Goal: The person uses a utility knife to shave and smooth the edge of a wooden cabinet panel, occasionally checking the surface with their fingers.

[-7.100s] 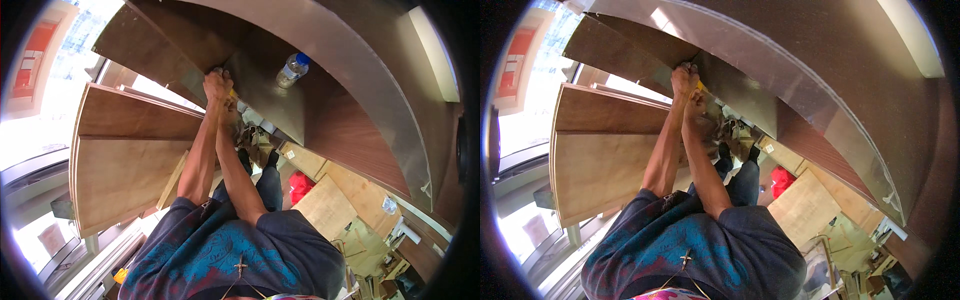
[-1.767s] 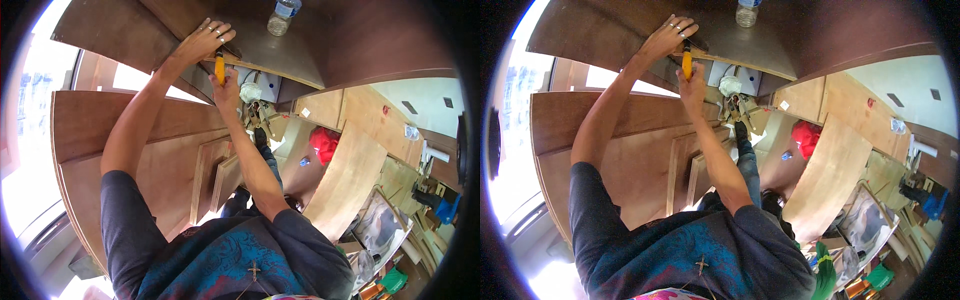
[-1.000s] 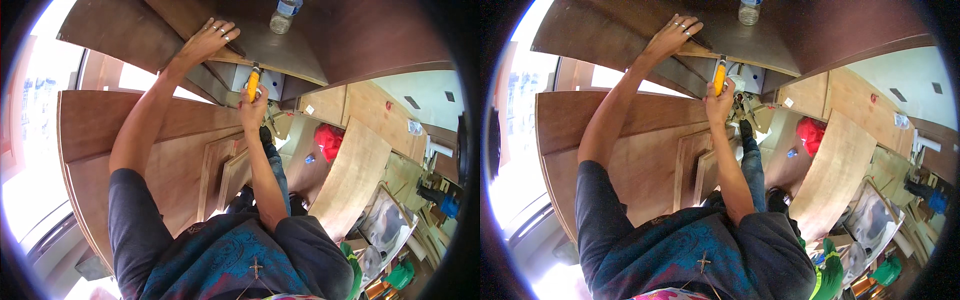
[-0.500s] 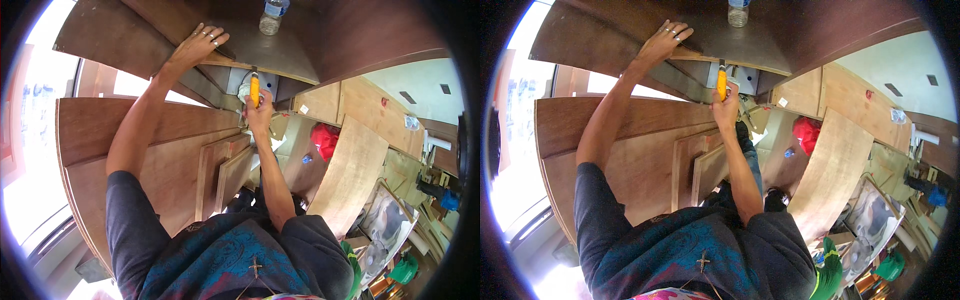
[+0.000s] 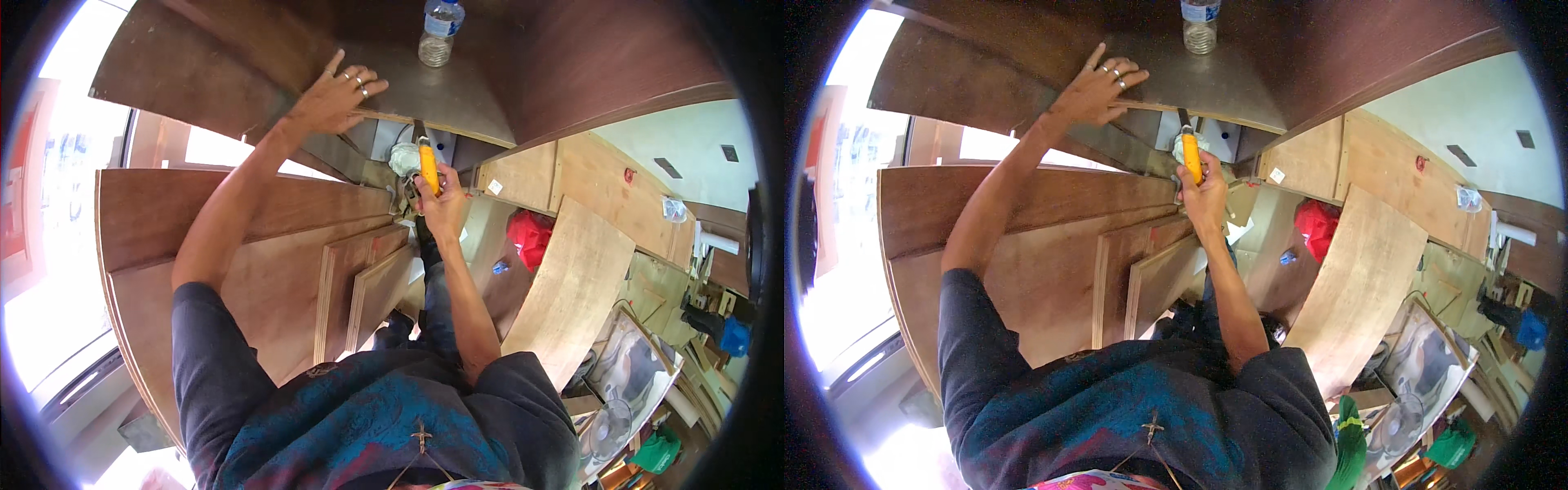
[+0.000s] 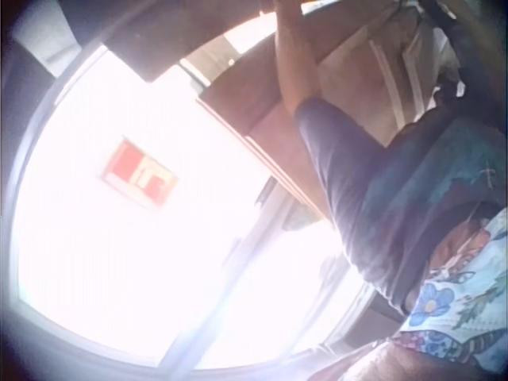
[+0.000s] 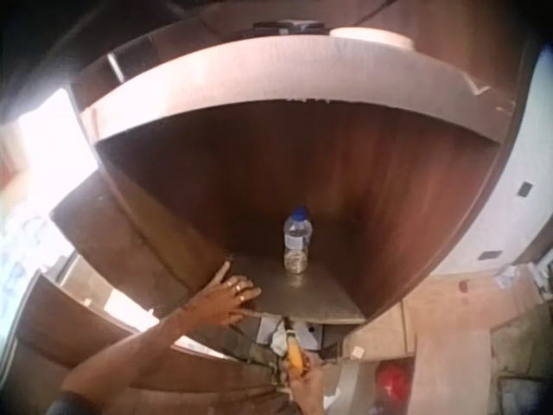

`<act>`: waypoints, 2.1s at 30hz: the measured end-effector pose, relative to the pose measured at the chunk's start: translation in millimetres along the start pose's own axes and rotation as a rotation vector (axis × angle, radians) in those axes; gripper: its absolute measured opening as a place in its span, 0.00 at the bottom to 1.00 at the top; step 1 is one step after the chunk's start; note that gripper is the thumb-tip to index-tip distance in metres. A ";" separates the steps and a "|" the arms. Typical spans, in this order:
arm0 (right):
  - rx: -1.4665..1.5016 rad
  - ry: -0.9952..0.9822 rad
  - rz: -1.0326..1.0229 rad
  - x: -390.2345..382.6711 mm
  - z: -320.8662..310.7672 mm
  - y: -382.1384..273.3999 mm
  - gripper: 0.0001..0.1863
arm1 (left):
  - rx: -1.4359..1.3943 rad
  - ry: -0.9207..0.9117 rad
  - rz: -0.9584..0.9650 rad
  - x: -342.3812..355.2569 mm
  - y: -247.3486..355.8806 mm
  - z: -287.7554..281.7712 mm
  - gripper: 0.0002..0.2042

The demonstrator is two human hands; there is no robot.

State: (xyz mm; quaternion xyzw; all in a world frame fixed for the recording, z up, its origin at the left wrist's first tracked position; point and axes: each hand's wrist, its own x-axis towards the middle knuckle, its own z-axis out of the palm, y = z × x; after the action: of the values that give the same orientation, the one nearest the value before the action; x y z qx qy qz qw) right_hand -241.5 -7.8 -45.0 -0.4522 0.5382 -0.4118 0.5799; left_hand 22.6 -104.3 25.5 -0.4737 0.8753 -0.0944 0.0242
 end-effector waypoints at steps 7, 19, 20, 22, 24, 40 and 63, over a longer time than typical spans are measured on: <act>0.188 -0.080 0.135 7.7 -9.5 -14.2 0.19 | -0.173 -0.018 -0.078 12.2 14.6 18.9 0.26; 0.263 -0.155 0.176 20.1 -24.2 -16.7 0.20 | -0.186 0.056 -0.010 29.2 8.5 25.0 0.26; 0.254 -0.162 0.176 20.6 -25.9 -17.2 0.21 | -0.160 0.076 0.031 30.2 8.3 28.6 0.25; 0.193 -0.173 0.158 21.2 -28.2 -17.3 0.21 | -0.113 0.117 0.109 31.6 4.9 35.2 0.24; 0.091 -0.179 0.122 20.9 -31.3 -13.3 0.21 | -0.072 0.157 0.181 33.8 2.5 34.7 0.22; -0.243 -0.207 -0.124 9.4 18.4 45.0 0.20 | 0.159 0.230 0.482 57.6 -1.4 18.7 0.11; -0.055 0.140 -0.060 -23.8 37.8 32.5 0.21 | 0.263 0.178 0.536 63.7 -1.3 9.0 0.09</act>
State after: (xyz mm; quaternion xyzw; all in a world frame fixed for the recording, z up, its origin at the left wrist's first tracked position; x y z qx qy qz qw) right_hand -206.0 26.4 -70.0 -0.4538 0.5746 -0.4446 0.5160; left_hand -10.2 -159.4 19.9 -0.2089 0.9479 -0.2381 0.0326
